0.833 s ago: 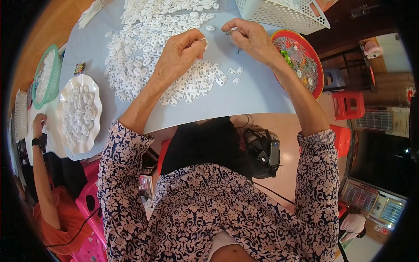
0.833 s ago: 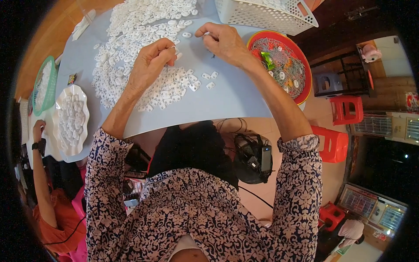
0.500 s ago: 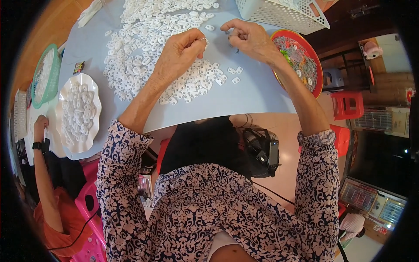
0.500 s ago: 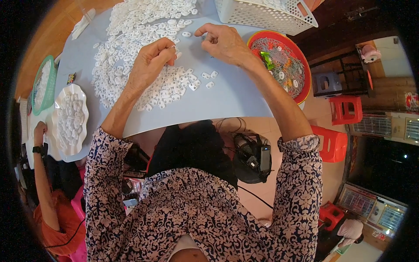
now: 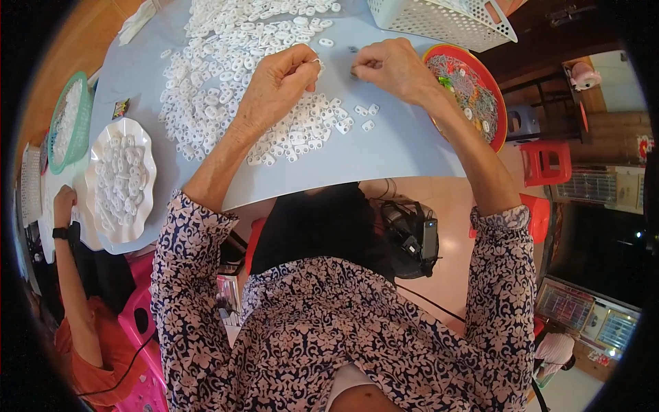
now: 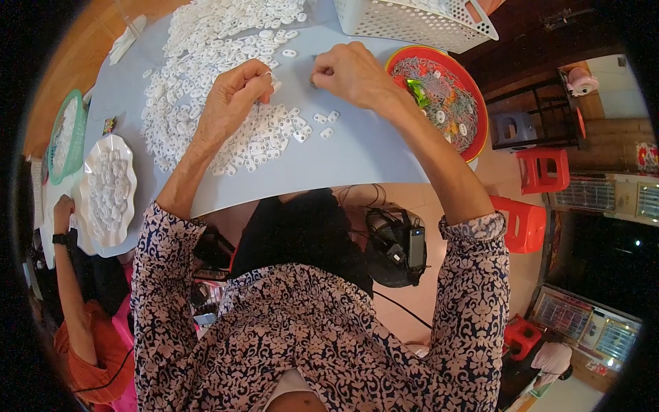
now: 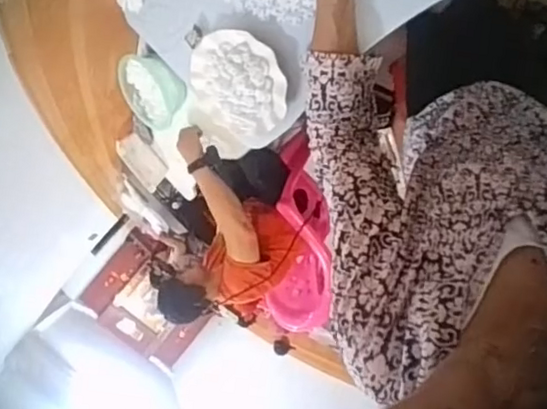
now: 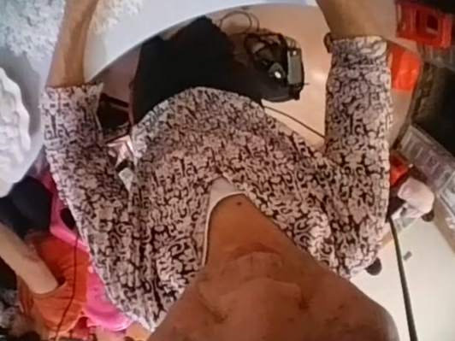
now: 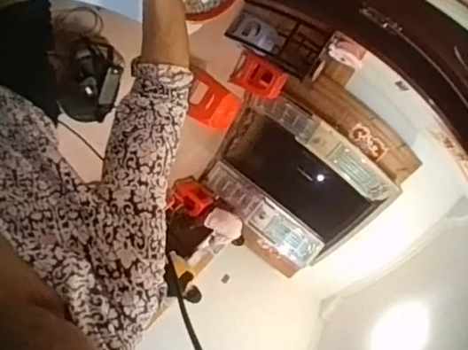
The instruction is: Sorting small white plastic rings and inspecting them.
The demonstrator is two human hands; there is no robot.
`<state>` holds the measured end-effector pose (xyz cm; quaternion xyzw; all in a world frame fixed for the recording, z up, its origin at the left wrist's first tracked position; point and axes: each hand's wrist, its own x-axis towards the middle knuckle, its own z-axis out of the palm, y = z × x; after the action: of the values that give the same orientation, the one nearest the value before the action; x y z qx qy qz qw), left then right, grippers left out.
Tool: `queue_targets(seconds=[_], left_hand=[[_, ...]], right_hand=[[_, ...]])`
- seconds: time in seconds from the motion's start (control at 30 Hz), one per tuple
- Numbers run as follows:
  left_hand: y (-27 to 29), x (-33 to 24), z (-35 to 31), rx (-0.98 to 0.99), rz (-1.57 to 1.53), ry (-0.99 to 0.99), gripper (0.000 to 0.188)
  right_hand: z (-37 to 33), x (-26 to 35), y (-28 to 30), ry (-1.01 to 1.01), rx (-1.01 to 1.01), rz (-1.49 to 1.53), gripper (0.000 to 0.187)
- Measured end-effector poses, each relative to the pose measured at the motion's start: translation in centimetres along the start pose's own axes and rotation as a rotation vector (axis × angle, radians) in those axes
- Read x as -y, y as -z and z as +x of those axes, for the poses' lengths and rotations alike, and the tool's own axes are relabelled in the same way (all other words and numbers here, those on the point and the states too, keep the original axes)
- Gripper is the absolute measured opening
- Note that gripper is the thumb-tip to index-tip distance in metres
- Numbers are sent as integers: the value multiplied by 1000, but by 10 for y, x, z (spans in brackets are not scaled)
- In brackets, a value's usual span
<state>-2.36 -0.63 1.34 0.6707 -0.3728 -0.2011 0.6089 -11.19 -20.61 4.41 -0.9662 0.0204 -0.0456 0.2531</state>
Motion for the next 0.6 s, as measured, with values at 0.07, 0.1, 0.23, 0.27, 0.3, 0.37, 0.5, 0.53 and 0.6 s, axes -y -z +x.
queue_targets(seconds=[0.07, 0.1, 0.23, 0.27, 0.3, 0.37, 0.5, 0.53, 0.6], left_hand=[[0, 0, 0, 0, 2, 6, 17], [0, 0, 0, -8, -5, -5, 16], [0, -3, 0, 4, 24, -3, 16], [0, -2, 0, 5, 25, -4, 16], [0, -1, 0, -1, 8, -7, 16], [1, 0, 0, -12, -5, -11, 16], [4, 0, 0, -23, -41, -15, 16], [3, -1, 1, -16, -36, -15, 16], [1, -1, 1, 1, -47, -23, 17]], right_hand=[[-2, 8, -2, 41, 17, -95, 14], [-1, 11, -4, 82, 35, -191, 14], [2, 10, -14, 194, -55, -392, 10], [4, 13, -14, 176, -30, -393, 9], [6, 15, -14, 159, -5, -393, 9], [8, 11, -14, 181, -22, -367, 10], [5, 24, -14, -49, -57, 40, 13], [3, 21, -19, -48, -59, 40, 13], [0, 13, -33, -156, -195, 667, 13]])
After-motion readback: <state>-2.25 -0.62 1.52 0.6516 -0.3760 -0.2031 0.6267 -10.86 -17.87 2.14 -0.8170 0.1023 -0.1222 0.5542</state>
